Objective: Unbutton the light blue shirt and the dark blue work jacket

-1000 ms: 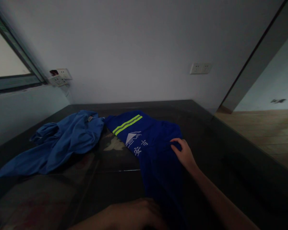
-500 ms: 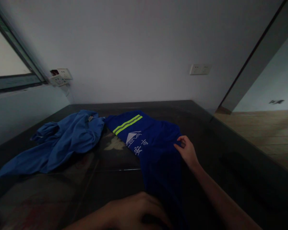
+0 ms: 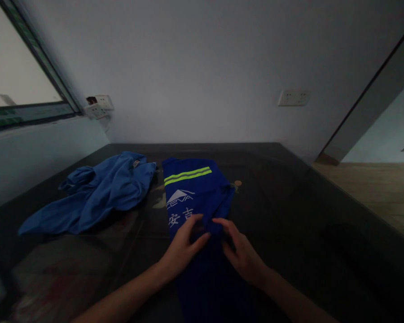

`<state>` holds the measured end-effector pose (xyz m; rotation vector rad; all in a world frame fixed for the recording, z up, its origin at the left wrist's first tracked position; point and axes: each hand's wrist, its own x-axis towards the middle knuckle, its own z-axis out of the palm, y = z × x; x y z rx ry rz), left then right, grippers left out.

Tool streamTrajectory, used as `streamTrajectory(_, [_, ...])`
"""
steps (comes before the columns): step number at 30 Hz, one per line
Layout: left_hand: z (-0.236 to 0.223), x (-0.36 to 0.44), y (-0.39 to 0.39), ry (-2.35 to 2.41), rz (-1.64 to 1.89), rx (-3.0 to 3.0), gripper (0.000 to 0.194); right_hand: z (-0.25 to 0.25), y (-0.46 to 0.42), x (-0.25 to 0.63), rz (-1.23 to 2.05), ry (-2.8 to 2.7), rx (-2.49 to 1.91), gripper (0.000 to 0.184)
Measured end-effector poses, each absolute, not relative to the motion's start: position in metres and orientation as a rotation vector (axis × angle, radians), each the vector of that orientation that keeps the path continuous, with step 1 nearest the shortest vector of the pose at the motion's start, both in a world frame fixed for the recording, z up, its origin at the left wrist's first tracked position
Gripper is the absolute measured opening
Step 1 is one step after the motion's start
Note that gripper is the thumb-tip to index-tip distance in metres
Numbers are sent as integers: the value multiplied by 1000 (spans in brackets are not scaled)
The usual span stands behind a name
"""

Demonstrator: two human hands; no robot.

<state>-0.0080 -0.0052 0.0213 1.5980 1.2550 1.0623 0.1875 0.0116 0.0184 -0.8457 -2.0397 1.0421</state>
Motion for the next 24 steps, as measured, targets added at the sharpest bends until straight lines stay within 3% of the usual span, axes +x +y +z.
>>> streamTrajectory(5, [11, -8, -2, 1383, 867, 1718, 33, 17, 8, 182, 935, -1973, -1000, 24])
streamTrajectory(11, [12, -15, 4, 1272, 942, 1493, 37, 11, 29, 188, 959, -1821, -1178, 28])
streamTrajectory(20, [19, -66, 51, 1426, 1544, 669, 33, -6, 91, 240, 797, -1526, -1307, 15])
streamTrajectory(24, [31, -99, 65, 1502, 1730, 546, 26, 0, 104, 262, 909, -1324, -1430, 20])
